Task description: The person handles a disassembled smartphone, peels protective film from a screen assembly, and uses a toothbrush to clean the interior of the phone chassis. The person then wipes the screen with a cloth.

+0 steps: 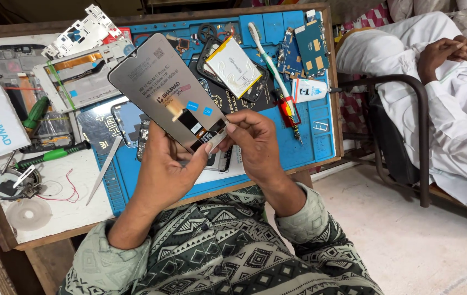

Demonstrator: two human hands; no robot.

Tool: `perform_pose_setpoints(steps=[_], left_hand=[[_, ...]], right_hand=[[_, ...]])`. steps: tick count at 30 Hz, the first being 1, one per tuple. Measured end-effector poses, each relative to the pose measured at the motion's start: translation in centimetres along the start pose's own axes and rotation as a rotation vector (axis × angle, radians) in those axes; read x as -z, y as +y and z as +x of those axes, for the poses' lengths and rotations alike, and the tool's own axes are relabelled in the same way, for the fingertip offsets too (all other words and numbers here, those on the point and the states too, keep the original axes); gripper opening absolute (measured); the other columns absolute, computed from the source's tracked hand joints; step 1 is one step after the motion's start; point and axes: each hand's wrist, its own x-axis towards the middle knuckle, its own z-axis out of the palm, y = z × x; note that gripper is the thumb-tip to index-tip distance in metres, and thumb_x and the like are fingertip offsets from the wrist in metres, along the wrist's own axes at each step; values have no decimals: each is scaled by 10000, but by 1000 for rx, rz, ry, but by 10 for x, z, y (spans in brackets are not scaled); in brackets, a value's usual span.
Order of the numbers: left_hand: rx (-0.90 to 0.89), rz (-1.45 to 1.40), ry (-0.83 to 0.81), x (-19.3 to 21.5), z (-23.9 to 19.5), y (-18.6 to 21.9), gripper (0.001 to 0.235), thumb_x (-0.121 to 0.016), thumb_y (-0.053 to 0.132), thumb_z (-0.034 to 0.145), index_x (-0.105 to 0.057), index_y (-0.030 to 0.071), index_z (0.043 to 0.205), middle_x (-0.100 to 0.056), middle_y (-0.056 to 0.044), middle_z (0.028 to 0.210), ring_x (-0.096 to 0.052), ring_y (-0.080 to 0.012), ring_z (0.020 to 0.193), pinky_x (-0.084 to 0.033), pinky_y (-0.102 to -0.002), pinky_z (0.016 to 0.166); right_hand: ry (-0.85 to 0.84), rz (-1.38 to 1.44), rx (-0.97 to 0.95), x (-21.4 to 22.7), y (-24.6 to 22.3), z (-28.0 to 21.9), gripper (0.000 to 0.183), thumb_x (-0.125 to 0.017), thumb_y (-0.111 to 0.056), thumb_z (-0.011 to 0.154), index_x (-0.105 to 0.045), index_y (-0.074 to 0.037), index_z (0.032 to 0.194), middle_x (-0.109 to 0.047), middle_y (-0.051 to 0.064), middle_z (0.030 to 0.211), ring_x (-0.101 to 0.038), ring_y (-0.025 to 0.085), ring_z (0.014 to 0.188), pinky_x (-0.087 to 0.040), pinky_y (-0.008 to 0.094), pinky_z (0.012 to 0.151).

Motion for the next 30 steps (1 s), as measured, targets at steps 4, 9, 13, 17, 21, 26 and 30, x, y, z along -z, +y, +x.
perform_pose_setpoints(steps=[4,9,13,17,21,26,30], left_hand=[[-16,-24,-63,3,3,1,564,-668,-17,955,-315,10,1394,-666,-112,1173,-735,-130,986,-621,-245,725],[-46,-48,-99,8,6,5,555,-646,-28,956,-320,17,1403,-662,-115,1204,-754,-149,1012,-642,-252,783],[5,5,-76,10,9,8,565,-659,-36,918,-360,22,1393,-672,-106,1132,-761,-138,958,-618,-235,700],[13,-33,-38,9,12,8,574,-685,-46,896,-397,23,1387,-661,-85,1151,-732,-121,952,-613,-247,732],[-122,-72,-14,5,15,4,613,-747,-59,882,-415,17,1392,-627,-79,1237,-675,-127,1139,-606,-282,937],[-81,-79,17,1,18,-1,542,-749,-58,892,-468,22,1349,-665,-70,1192,-703,-126,1106,-613,-276,942],[-69,-149,45,-2,19,-5,532,-739,-60,897,-466,18,1346,-664,-69,1192,-704,-121,1101,-610,-266,930]], right_hand=[[-27,5,7,1,-4,2,142,-632,-29,1046,-659,45,1163,-739,155,937,-750,200,772,-634,331,701],[-39,28,-49,4,-13,7,178,-656,-86,1033,-670,40,1158,-747,154,947,-749,187,782,-636,315,693],[-38,-45,-98,7,-19,11,172,-662,-106,1043,-692,42,1124,-754,153,899,-755,182,755,-627,297,661],[-61,-116,-95,5,-21,14,156,-673,-73,1028,-677,35,1141,-756,150,908,-753,172,772,-622,281,659],[-66,-147,-91,5,-20,14,158,-671,-41,1021,-667,37,1159,-756,152,922,-759,175,787,-632,285,668],[-78,-138,-76,6,-20,15,165,-660,-27,1023,-661,38,1175,-758,160,959,-768,190,817,-646,308,681],[-131,-71,-53,7,-22,15,207,-649,-23,1005,-659,28,1206,-762,156,1012,-774,191,861,-652,315,724]])
